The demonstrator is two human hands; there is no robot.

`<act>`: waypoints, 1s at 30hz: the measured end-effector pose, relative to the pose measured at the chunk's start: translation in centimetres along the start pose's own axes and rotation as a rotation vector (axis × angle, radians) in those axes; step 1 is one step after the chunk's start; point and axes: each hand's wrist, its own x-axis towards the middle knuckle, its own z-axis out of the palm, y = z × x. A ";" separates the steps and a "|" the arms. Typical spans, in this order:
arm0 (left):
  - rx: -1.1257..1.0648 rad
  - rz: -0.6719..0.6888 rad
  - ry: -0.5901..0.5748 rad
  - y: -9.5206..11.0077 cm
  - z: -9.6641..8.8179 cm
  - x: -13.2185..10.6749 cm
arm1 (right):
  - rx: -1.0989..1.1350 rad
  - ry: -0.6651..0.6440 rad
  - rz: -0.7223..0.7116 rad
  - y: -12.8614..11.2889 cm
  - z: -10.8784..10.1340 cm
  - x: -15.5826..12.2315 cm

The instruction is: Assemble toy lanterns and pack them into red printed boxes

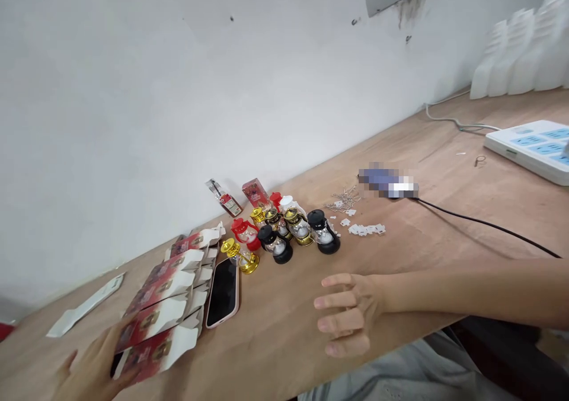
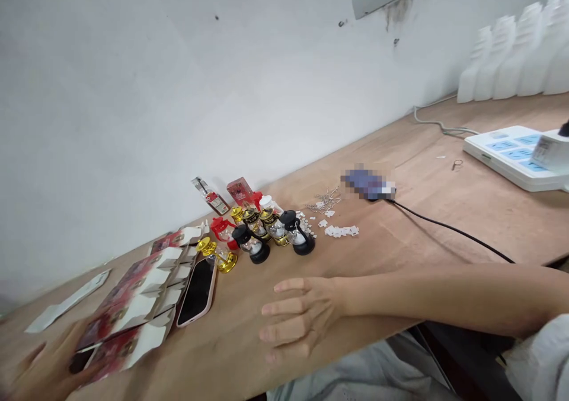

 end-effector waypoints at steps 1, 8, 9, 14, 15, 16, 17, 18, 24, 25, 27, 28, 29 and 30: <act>0.015 -0.019 -0.017 0.6 -0.6 0.4 | 0.021 -0.037 -0.042 0.0 -0.1 0.1; 0.082 -0.010 -0.270 2.6 -2.7 2.2 | 0.187 -0.540 0.225 -0.3 6.1 2.4; 0.117 -0.022 -0.287 2.8 -2.5 2.2 | 0.227 -0.615 0.299 -0.5 7.9 3.0; 0.167 0.027 -0.339 3.5 -1.8 2.4 | 0.400 -0.779 0.473 -1.1 14.4 5.4; 0.155 0.036 -0.328 3.5 -1.7 2.6 | 0.417 -0.809 0.502 -1.1 15.1 5.5; 0.134 0.046 -0.301 3.5 -1.6 2.7 | 0.424 -0.829 0.535 -1.1 15.6 5.6; 0.102 0.061 -0.261 3.5 -1.5 2.8 | 0.425 -0.834 0.563 -1.1 15.9 5.6; 0.063 0.076 -0.212 3.5 -1.4 2.9 | 0.423 -0.829 0.584 -1.0 16.2 5.5; -0.078 0.155 -0.124 4.3 -2.3 2.6 | 0.439 -0.765 0.601 -0.7 16.3 5.5; -0.070 0.149 -0.121 4.4 -2.8 2.6 | 0.434 -0.713 0.583 -0.7 16.1 5.5; -0.047 0.106 -0.114 4.2 -4.0 2.4 | 0.418 -0.599 0.519 -0.9 15.6 5.3; -0.037 0.078 -0.118 3.9 -4.6 2.3 | 0.404 -0.551 0.485 -1.0 15.2 5.2; -0.027 0.048 -0.116 3.5 -5.2 2.2 | 0.386 -0.511 0.457 -1.0 14.7 4.9; -0.016 0.017 -0.095 3.1 -5.9 2.0 | 0.364 -0.471 0.434 -1.1 14.1 4.7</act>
